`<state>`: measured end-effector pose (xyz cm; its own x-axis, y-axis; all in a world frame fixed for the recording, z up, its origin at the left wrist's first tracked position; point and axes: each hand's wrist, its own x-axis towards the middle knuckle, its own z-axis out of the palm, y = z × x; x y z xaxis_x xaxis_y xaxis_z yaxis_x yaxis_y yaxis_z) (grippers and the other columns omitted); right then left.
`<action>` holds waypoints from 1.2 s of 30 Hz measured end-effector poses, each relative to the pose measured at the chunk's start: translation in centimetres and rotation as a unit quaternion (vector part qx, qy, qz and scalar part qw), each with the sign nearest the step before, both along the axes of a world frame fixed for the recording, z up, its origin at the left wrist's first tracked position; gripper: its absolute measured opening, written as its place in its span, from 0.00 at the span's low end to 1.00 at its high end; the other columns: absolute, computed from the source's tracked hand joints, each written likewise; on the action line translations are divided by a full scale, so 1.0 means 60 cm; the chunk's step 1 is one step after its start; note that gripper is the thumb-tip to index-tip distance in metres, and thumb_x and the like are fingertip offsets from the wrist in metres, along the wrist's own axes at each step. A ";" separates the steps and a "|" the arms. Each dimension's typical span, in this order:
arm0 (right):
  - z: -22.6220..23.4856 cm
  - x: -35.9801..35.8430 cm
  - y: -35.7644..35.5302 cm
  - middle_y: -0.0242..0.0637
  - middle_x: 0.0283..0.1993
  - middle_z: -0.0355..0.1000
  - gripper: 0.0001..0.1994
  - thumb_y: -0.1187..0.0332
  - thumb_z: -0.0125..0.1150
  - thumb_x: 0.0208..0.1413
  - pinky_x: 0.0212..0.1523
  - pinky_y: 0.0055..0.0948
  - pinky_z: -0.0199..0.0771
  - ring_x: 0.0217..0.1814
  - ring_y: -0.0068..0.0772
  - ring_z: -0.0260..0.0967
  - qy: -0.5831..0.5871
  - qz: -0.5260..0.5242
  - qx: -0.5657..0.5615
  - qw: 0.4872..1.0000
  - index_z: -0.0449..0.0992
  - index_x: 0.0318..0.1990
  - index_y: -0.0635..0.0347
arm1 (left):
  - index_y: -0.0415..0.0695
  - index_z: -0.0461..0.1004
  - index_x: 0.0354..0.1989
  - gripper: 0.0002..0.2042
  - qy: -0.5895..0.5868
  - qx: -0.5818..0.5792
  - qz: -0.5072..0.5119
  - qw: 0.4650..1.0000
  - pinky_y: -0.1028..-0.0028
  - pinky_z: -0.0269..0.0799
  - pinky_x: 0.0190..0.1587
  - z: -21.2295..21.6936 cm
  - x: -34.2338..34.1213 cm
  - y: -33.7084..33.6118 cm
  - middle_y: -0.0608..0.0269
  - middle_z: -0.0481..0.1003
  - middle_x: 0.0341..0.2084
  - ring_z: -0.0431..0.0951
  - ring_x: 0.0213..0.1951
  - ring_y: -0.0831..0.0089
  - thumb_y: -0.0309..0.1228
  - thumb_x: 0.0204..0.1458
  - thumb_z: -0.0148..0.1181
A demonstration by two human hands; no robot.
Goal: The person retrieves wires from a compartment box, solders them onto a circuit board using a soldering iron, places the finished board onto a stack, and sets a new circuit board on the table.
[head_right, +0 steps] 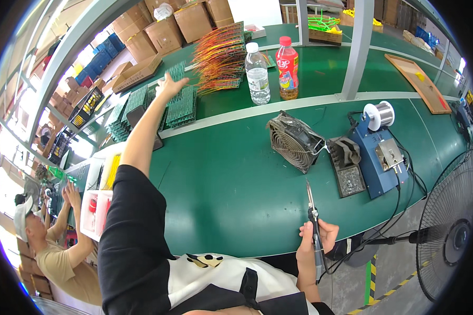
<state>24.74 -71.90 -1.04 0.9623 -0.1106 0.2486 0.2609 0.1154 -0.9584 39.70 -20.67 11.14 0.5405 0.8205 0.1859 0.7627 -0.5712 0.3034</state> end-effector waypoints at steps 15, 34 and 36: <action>-0.005 0.000 0.000 0.37 0.23 0.66 0.08 0.73 0.55 0.53 0.20 0.16 0.64 0.21 0.20 0.64 -0.057 0.022 -0.008 0.998 0.62 0.36 0.64 | 0.41 0.55 0.61 0.42 0.100 0.011 -0.104 0.990 0.54 0.67 0.46 -0.103 -0.300 -0.427 0.31 0.52 0.57 0.69 0.45 0.39 0.58 0.41 0.54; -0.009 -0.003 0.002 0.36 0.23 0.65 0.08 0.72 0.55 0.53 0.20 0.16 0.62 0.21 0.19 0.63 -0.085 -0.009 -0.020 0.996 0.62 0.35 0.63 | 0.39 0.40 0.63 0.45 -0.255 0.235 0.070 0.935 0.48 0.52 0.57 -0.170 -0.242 0.025 0.30 0.46 0.57 0.51 0.58 0.38 0.42 0.40 0.60; -0.009 -0.005 0.002 0.36 0.23 0.65 0.08 0.72 0.55 0.53 0.20 0.16 0.62 0.21 0.19 0.63 -0.084 -0.019 -0.028 0.996 0.62 0.35 0.64 | 0.39 0.39 0.63 0.45 -0.275 0.212 0.068 0.935 0.51 0.56 0.54 -0.167 -0.239 0.021 0.31 0.50 0.55 0.56 0.53 0.40 0.41 0.40 0.60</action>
<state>24.42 -71.81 -1.56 0.9017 -0.1272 0.4132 0.4219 0.0505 -0.9052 25.36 -19.43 1.13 0.1631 0.6640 0.7297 0.6332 -0.6376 0.4387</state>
